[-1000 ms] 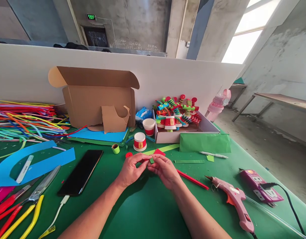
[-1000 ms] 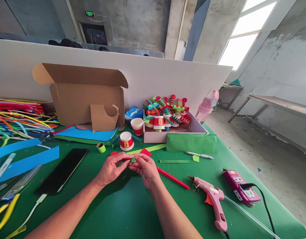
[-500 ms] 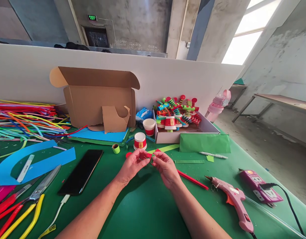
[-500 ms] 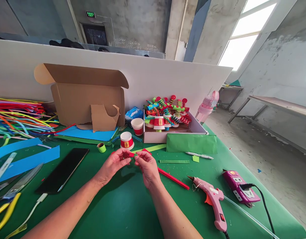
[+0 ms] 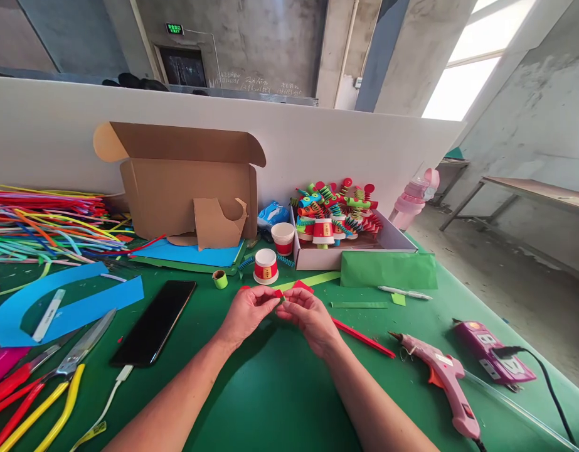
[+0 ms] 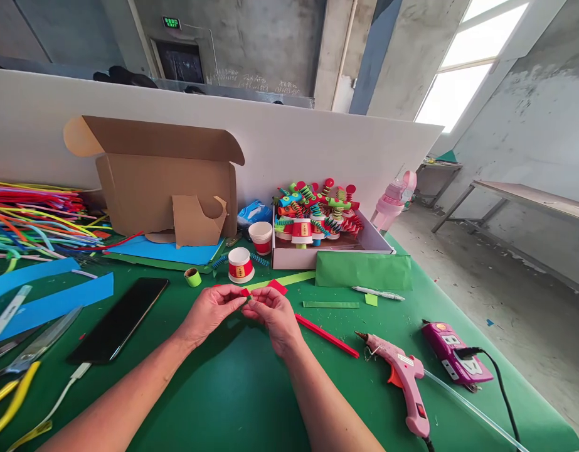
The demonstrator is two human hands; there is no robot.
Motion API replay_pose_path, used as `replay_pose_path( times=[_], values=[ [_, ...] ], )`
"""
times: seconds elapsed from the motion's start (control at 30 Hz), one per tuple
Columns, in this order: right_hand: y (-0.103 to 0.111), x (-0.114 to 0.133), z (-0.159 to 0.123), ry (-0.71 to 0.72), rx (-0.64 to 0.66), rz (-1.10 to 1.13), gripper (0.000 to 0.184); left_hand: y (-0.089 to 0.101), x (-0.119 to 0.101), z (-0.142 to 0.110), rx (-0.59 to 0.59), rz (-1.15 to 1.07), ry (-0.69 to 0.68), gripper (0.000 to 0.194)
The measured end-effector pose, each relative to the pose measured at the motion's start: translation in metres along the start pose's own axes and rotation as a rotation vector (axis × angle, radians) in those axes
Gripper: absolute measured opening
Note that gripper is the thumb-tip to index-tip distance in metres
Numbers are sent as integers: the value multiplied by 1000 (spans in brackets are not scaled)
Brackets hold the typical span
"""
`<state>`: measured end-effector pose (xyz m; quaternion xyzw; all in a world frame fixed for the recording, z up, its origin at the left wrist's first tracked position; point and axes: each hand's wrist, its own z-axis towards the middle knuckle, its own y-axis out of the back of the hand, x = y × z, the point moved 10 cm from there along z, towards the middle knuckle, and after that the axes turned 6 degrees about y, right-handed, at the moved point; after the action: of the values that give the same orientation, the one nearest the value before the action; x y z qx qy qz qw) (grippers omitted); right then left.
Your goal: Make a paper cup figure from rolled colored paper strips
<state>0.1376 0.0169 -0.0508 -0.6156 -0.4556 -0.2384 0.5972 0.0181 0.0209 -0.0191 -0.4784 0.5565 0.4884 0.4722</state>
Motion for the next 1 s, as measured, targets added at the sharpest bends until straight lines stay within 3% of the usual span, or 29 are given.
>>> replay_pose_path(
  times=[0.13,0.4,0.67,0.87,1.0],
  values=[
    [-1,5,1,0,42,-88,43,-2,-5,-2,31,64,-36,21],
    [3,12,3,151,-52,-139,42,-4,4,-2,55,-176,42,33],
    [-3,8,-2,96,-28,-122,43,2,-1,-2,-12,-104,-2,27],
    [-3,5,-2,62,-39,-74,44,0,-10,-3,14,19,-113,19],
    [-1,2,-3,33,-50,-45,42,1,-28,-9,2,174,-298,13]
  ],
)
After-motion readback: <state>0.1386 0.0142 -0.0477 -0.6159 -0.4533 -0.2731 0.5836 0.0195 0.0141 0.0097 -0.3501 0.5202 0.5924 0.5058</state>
